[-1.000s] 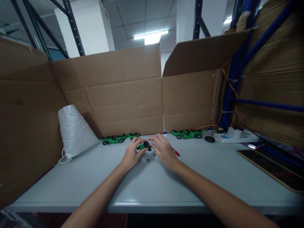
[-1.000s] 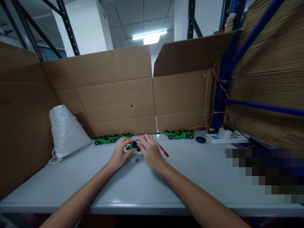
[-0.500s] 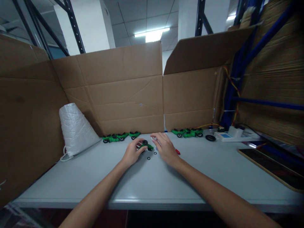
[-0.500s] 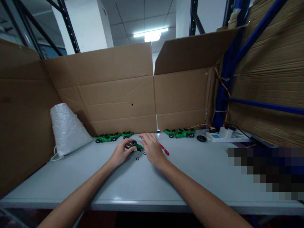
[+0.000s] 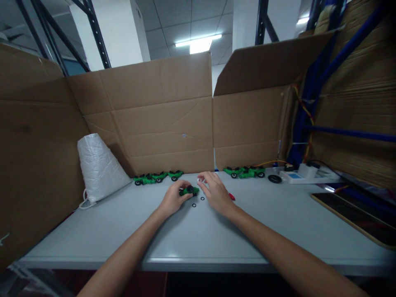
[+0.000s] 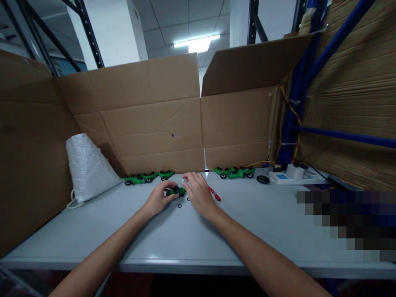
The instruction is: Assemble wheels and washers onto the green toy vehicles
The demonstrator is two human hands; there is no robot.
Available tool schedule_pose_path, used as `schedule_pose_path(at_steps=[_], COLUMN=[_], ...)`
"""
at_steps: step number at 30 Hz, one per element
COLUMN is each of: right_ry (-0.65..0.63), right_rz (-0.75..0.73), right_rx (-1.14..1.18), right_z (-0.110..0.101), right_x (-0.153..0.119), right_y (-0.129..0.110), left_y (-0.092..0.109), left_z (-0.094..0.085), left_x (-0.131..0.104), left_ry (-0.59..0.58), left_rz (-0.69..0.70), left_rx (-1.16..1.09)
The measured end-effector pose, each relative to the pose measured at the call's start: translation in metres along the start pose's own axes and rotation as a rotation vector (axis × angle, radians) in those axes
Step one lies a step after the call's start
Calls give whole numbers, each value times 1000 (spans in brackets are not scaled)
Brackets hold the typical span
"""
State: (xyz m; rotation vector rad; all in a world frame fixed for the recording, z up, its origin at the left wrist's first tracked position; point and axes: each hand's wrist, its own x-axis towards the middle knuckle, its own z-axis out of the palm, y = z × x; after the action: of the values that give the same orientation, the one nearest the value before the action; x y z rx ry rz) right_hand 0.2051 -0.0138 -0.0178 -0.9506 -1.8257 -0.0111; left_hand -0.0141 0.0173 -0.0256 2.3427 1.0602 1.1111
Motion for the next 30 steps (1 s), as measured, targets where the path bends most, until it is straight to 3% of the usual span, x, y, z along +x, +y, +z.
schedule_pose_path(at_steps=[23, 30], right_ry=[-10, -66], right_rz=[8, 8], right_rx=[-22, -27], right_z=[1, 4], right_x=[0, -1], right_y=[-1, 3], left_y=[-1, -1], left_z=[-2, -4], left_x=[-1, -2], left_ry=[-54, -45], left_rz=[17, 50], left_rx=[97, 161])
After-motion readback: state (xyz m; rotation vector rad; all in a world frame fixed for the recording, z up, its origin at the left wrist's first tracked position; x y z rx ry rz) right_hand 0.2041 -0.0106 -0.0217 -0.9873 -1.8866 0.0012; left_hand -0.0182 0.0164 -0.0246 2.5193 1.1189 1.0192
